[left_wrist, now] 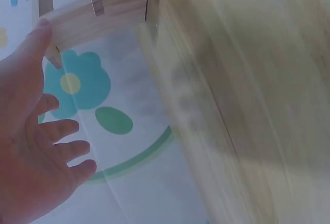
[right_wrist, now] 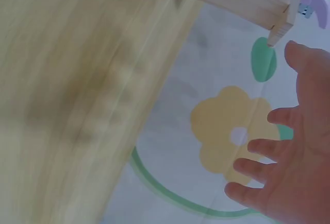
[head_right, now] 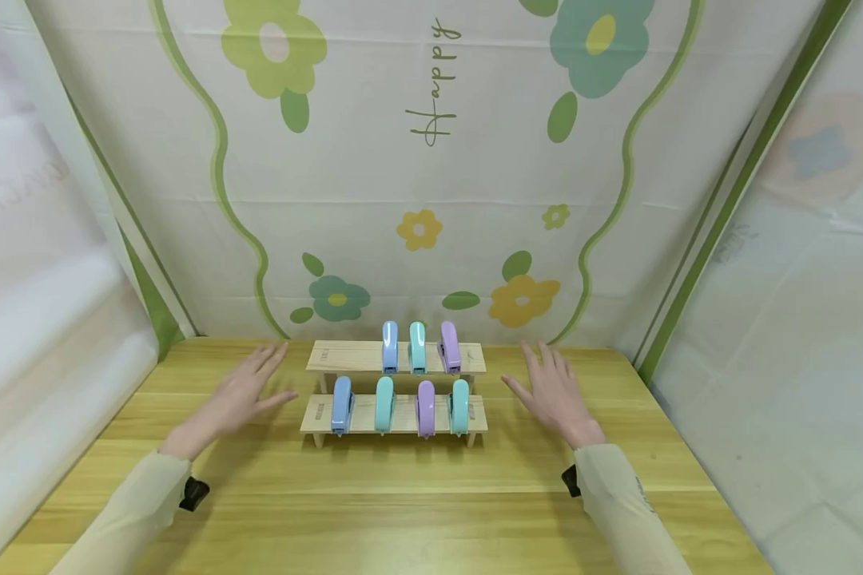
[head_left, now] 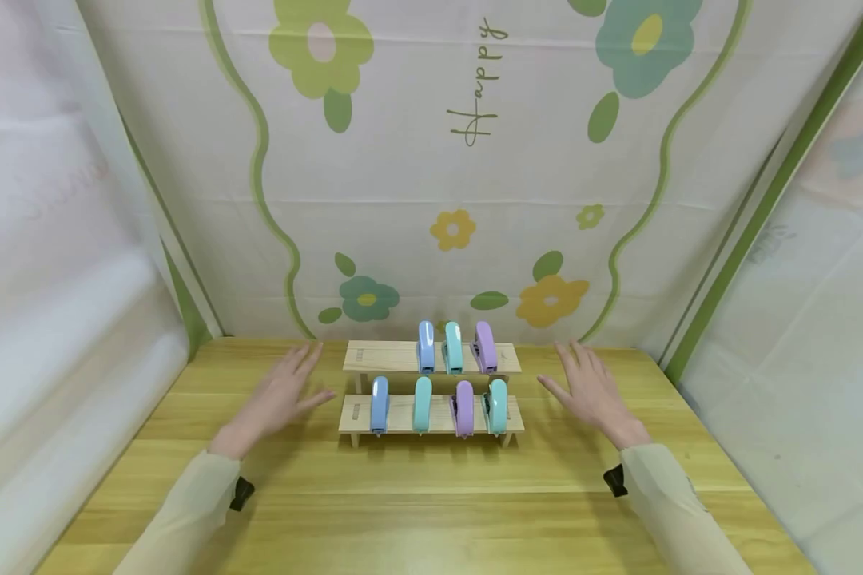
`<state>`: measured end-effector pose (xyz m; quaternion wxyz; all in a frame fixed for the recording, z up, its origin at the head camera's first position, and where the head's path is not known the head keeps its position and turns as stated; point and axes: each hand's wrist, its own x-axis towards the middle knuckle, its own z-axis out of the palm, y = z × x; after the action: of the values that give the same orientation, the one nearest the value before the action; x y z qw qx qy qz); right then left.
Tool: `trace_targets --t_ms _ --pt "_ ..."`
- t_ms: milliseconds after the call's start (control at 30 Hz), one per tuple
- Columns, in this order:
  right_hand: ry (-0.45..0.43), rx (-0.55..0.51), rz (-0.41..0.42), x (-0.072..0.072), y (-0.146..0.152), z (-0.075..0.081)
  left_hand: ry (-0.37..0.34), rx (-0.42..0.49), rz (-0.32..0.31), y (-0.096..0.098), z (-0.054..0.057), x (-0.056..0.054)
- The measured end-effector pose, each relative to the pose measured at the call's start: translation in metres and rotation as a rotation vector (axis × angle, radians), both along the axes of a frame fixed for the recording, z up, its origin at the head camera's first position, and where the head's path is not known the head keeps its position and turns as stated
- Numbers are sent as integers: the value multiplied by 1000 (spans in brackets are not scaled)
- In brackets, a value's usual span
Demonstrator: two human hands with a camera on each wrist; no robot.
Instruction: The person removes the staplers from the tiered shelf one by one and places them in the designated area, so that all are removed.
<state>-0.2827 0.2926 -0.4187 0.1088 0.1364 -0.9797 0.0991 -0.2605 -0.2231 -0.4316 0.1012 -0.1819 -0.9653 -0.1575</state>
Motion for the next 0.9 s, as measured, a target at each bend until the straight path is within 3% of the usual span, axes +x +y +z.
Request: trace_targets --t_ms 233,433,700,900 --pt "40 -36 57 3 -8 8 78 -8 -28 7 -3 7" --pt "85 -71 106 6 -17 16 166 -7 -59 13 -15 12" --pt "100 -121 134 8 -29 27 180 6 -97 19 -23 19" --pt "61 -161 146 8 -36 33 172 3 -112 23 -25 22"
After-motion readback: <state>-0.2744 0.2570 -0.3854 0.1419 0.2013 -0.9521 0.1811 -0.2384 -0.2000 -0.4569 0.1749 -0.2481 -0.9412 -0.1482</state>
